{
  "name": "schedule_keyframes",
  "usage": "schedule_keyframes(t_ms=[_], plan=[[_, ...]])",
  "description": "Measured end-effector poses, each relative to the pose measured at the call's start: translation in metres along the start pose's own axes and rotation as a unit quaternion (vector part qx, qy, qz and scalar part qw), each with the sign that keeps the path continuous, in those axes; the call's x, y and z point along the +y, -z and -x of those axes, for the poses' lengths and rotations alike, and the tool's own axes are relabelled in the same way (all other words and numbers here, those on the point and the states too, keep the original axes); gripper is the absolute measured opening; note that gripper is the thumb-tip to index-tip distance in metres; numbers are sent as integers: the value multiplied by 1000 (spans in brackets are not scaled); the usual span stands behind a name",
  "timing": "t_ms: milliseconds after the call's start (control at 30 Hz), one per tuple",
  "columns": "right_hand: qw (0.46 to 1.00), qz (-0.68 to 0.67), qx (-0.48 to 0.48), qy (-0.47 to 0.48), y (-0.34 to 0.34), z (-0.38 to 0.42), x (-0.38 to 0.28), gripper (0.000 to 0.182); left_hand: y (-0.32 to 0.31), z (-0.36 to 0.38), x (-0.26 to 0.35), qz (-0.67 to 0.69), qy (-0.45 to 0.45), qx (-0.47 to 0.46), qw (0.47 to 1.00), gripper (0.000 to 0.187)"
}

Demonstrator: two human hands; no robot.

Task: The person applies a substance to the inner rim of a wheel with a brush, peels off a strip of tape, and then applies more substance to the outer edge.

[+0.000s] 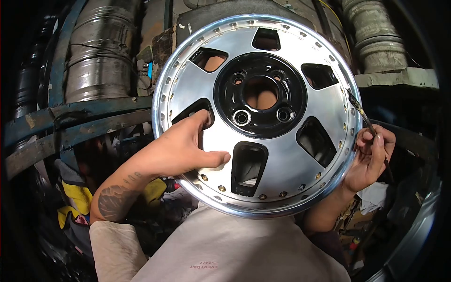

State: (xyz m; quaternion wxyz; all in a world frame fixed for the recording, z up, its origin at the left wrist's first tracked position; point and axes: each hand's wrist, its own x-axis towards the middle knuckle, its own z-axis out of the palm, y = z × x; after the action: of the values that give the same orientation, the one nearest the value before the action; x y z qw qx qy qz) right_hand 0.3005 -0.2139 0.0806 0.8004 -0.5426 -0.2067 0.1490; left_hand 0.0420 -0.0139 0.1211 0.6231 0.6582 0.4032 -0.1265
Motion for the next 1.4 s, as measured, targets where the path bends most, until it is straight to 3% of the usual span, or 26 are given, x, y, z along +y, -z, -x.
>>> schedule_keyframes(t_ms=[500,1400], plan=[[1000,-7,5,-6,2,0,1,17,-4,2,-3,-88,-19,39,995,68],[1000,3,5,2,0,1,0,17,-5,2,-1,-107,-29,44,993,63]])
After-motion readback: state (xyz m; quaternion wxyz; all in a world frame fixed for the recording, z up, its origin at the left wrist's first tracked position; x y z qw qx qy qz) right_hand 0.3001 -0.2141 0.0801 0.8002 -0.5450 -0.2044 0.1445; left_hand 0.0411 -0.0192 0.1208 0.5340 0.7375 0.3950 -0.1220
